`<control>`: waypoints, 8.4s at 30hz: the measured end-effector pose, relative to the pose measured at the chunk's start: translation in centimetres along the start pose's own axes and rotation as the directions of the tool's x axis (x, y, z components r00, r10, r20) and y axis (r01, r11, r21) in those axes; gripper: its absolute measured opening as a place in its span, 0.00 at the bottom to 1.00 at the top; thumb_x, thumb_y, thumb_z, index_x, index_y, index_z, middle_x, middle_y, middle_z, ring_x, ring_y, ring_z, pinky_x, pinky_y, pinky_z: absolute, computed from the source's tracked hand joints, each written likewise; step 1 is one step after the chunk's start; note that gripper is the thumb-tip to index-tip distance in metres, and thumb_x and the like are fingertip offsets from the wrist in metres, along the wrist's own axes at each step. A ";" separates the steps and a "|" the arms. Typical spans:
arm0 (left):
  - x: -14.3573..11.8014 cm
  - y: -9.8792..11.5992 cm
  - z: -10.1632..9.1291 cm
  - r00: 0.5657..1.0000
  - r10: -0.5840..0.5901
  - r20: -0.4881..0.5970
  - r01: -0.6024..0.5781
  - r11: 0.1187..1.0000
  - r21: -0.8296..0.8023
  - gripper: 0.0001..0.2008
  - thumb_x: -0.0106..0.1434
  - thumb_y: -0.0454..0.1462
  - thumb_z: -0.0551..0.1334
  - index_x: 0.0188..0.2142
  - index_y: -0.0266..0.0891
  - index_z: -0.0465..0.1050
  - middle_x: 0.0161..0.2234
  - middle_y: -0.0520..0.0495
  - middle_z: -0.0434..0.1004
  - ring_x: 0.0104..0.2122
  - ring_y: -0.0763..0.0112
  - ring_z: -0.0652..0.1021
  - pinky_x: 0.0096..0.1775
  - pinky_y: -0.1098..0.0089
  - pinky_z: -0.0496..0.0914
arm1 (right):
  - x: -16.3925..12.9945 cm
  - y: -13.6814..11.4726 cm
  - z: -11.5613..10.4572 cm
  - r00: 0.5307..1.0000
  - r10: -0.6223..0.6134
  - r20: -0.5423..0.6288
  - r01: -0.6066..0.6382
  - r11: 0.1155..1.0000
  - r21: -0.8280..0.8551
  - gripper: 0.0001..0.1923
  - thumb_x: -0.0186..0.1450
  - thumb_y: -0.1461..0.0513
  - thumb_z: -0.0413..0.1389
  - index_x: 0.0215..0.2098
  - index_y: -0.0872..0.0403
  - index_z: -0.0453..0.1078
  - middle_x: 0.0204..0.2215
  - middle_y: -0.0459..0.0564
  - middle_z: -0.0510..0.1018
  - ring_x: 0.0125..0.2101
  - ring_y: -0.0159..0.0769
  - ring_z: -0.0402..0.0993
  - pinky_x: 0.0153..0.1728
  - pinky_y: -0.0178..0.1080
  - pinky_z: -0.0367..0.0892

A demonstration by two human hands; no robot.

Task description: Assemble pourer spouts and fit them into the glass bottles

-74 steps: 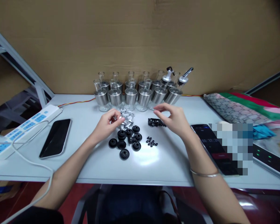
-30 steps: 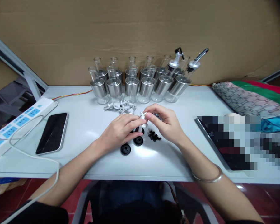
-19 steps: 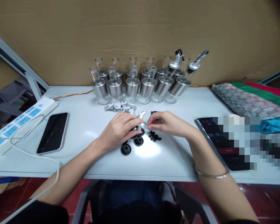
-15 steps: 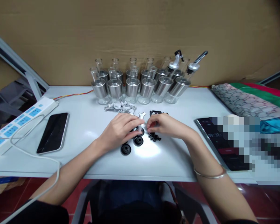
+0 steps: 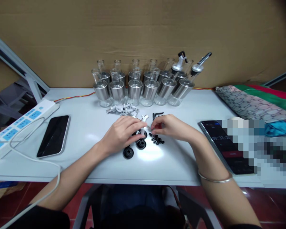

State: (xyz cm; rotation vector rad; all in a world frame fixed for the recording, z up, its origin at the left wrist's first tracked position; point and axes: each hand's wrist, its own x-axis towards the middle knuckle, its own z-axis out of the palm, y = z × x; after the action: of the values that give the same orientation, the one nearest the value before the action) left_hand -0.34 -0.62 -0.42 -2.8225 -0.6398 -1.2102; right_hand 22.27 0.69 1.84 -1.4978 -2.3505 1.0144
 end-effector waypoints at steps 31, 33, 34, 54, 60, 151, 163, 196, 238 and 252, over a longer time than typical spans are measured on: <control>-0.1 -0.2 0.0 1.000 -0.016 0.018 0.017 1.000 -0.010 0.13 0.66 0.38 0.60 0.48 0.35 0.64 0.40 0.42 0.76 0.40 0.65 0.76 0.40 0.64 0.71 | 0.1 -0.8 1.2 0.993 -0.115 -0.003 0.114 0.985 -0.128 0.05 0.57 0.66 0.59 0.32 0.56 0.76 0.28 0.49 0.80 0.27 0.33 0.71 0.30 0.34 0.62; -0.1 -0.1 0.0 1.000 -0.016 0.019 0.016 1.000 -0.014 0.13 0.65 0.38 0.60 0.48 0.35 0.65 0.40 0.42 0.76 0.40 0.64 0.76 0.40 0.64 0.71 | 0.2 -0.8 1.3 0.995 -0.095 -0.019 0.091 0.985 -0.147 0.05 0.57 0.67 0.59 0.31 0.56 0.76 0.27 0.49 0.79 0.27 0.33 0.71 0.30 0.34 0.62; -0.1 -0.1 -0.1 1.000 -0.016 0.018 0.016 1.000 -0.015 0.13 0.65 0.38 0.60 0.48 0.35 0.65 0.40 0.42 0.76 0.40 0.64 0.76 0.40 0.64 0.71 | 0.2 -0.8 1.3 0.996 -0.084 -0.026 0.079 0.985 -0.151 0.05 0.57 0.67 0.58 0.31 0.56 0.76 0.27 0.49 0.79 0.27 0.34 0.71 0.30 0.34 0.62; 0.0 0.0 -0.2 0.999 -0.044 0.024 0.045 0.998 -0.041 0.13 0.67 0.37 0.58 0.50 0.35 0.63 0.42 0.41 0.76 0.41 0.64 0.76 0.41 0.63 0.71 | -0.1 -1.8 1.1 0.837 -0.054 -0.544 0.329 0.845 0.422 0.10 0.60 0.56 0.58 0.34 0.54 0.76 0.32 0.50 0.79 0.30 0.33 0.70 0.31 0.37 0.63; -0.1 0.0 -0.1 0.999 -0.048 0.016 0.049 0.998 -0.046 0.13 0.68 0.37 0.57 0.51 0.37 0.63 0.43 0.42 0.76 0.42 0.65 0.77 0.42 0.64 0.72 | 0.0 -1.9 1.4 0.830 -0.059 -0.555 0.333 0.850 0.408 0.12 0.60 0.54 0.59 0.34 0.53 0.77 0.32 0.50 0.80 0.31 0.34 0.70 0.32 0.38 0.63; 0.3 -0.6 -1.3 0.785 -0.501 0.365 0.581 0.800 -0.150 0.17 0.69 0.45 0.44 0.41 0.37 0.64 0.42 0.42 0.71 0.44 0.60 0.70 0.49 0.58 0.61 | 0.0 -1.8 1.7 0.986 0.118 0.118 -0.145 0.261 0.954 0.10 0.63 0.59 0.54 0.32 0.54 0.75 0.38 0.52 0.78 0.36 0.36 0.70 0.41 0.43 0.65; -0.4 -0.1 1.4 0.619 -0.775 0.128 0.684 0.451 -0.574 0.18 0.69 0.47 0.42 0.34 0.39 0.62 0.35 0.46 0.69 0.38 0.65 0.71 0.44 0.65 0.66 | 0.1 -2.1 2.1 0.985 0.063 0.160 -0.170 0.226 0.959 0.12 0.65 0.59 0.52 0.32 0.54 0.76 0.42 0.53 0.75 0.39 0.36 0.69 0.45 0.46 0.67; -0.1 -0.2 1.6 0.575 -0.803 0.159 0.716 0.400 -0.572 0.20 0.68 0.51 0.43 0.31 0.40 0.60 0.32 0.47 0.69 0.35 0.66 0.71 0.41 0.66 0.67 | 0.3 -2.7 3.4 0.970 -0.021 0.243 -0.236 0.173 0.956 0.10 0.62 0.57 0.57 0.32 0.57 0.73 0.29 0.50 0.75 0.32 0.33 0.71 0.40 0.41 0.68; 0.0 0.0 1.2 0.608 -0.772 0.184 0.699 0.410 -0.586 0.18 0.69 0.48 0.45 0.33 0.39 0.63 0.30 0.49 0.71 0.34 0.68 0.72 0.41 0.67 0.64 | 0.1 -3.0 3.3 0.959 -0.187 0.214 -0.148 0.316 0.937 0.12 0.65 0.55 0.54 0.36 0.58 0.68 0.42 0.57 0.78 0.31 0.34 0.79 0.36 0.39 0.73; -0.1 0.0 1.1 0.593 -0.777 0.213 0.719 0.390 -0.575 0.18 0.68 0.49 0.45 0.32 0.40 0.62 0.30 0.50 0.72 0.33 0.69 0.73 0.39 0.68 0.66 | 0.3 -2.8 3.6 0.969 -0.237 0.071 0.001 0.290 0.957 0.11 0.65 0.56 0.55 0.37 0.57 0.71 0.41 0.53 0.78 0.36 0.33 0.77 0.41 0.38 0.68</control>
State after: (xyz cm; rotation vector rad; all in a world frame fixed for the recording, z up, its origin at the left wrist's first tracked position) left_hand 0.42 -0.50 -1.25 -2.9278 -2.0554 -1.9570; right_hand 18.37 -1.34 0.80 -0.6744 -1.2494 2.0616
